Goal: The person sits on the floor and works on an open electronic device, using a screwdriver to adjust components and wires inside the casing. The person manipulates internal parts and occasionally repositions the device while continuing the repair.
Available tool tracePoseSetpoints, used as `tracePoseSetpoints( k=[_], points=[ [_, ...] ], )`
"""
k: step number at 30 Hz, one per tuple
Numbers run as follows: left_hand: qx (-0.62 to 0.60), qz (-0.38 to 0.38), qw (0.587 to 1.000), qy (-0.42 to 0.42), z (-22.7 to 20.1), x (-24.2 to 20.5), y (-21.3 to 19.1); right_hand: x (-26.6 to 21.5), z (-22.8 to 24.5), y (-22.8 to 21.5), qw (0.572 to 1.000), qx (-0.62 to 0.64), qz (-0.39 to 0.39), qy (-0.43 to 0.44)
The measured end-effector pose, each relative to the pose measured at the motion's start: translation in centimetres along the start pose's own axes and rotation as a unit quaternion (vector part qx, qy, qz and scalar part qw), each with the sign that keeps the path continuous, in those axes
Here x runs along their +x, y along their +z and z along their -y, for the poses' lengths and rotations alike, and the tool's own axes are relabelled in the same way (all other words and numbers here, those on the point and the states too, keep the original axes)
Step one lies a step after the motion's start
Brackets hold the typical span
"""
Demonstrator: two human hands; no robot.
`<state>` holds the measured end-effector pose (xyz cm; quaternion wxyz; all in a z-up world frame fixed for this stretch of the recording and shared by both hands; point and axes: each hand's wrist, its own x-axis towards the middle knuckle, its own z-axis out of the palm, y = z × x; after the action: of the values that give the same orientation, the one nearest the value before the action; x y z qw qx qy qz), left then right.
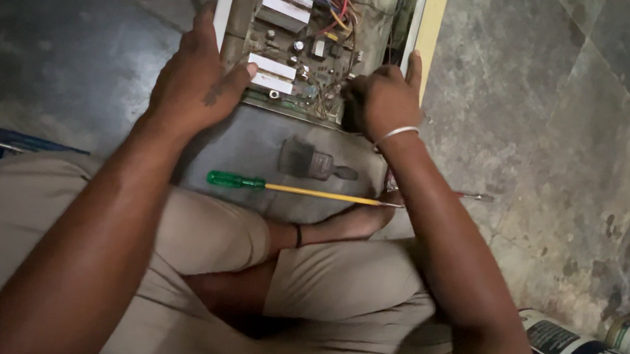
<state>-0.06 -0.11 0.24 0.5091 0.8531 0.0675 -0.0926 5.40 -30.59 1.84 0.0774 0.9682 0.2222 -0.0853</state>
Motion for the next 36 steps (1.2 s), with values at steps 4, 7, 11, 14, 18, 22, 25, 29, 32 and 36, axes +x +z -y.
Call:
tracePoseSetpoints(
  k=[4,7,11,14,18,22,25,29,32,36],
  points=[
    [0.005,-0.006,0.999,0.033,0.5,0.1,0.1,-0.4,-0.1,0.2,0.999,-0.022,-0.002,-0.032],
    [0.006,-0.026,0.998,0.059,1.1,0.2,0.4,-0.5,-0.8,0.2,0.991,-0.119,0.024,-0.051],
    [0.014,-0.039,0.997,0.067,1.7,0.1,0.6,-0.8,-0.2,-0.1,0.989,-0.114,0.088,-0.040],
    [0.022,-0.062,0.992,0.105,1.6,0.0,0.7,-1.4,0.4,-0.9,0.984,-0.107,0.139,-0.036],
    [0.053,-0.081,0.988,0.121,0.9,-0.2,0.4,-1.8,0.9,-2.2,0.980,-0.105,0.161,-0.045],
    [0.047,-0.146,0.966,0.209,0.4,-1.7,0.3,-1.8,1.2,-2.6,0.978,-0.121,0.165,-0.047],
    [0.033,-0.155,0.958,0.239,0.3,-1.9,0.4,-1.7,1.4,-1.8,0.985,-0.091,0.144,-0.008],
    [0.036,-0.167,0.964,0.202,0.5,-1.6,1.1,-0.6,1.0,0.0,0.991,-0.102,0.083,0.031],
    [0.031,-0.172,0.968,0.179,0.8,-1.1,1.1,1.3,0.7,1.7,0.989,-0.115,0.077,0.056],
    [0.035,-0.184,0.964,0.187,1.8,-0.3,1.6,2.9,-0.1,4.6,0.992,-0.120,0.008,0.040]
  ],
)
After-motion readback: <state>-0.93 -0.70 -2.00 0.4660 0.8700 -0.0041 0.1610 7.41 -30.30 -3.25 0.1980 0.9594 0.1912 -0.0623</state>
